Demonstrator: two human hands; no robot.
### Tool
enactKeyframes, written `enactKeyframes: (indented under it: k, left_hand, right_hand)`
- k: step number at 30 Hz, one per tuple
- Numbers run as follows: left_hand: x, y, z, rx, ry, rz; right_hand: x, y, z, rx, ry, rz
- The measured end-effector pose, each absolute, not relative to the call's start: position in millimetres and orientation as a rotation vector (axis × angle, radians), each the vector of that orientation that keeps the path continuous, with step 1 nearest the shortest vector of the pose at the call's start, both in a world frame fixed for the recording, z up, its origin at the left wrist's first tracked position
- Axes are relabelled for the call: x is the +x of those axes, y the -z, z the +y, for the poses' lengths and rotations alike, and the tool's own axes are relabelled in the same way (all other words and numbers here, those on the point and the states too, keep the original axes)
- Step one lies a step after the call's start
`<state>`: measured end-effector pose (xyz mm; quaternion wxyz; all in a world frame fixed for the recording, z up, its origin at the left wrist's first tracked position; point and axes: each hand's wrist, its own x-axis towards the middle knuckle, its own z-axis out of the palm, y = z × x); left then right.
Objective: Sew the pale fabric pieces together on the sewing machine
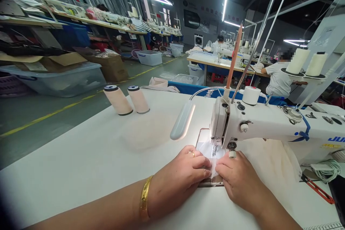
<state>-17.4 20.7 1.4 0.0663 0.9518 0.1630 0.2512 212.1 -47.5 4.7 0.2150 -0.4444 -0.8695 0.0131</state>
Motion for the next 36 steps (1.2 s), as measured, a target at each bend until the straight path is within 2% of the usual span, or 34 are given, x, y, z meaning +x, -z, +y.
enactKeyframes:
  k: [17, 36]
  left_hand:
    - [-18, 0, 26, 2.899, -0.722, 0.532]
    - [-9, 0, 51, 2.929, -0.764, 0.607]
  right_hand:
    - [209, -3, -48, -1.204, -0.018, -2.412]
    - [213, 18, -35, -1.511, 0.136, -2.241]
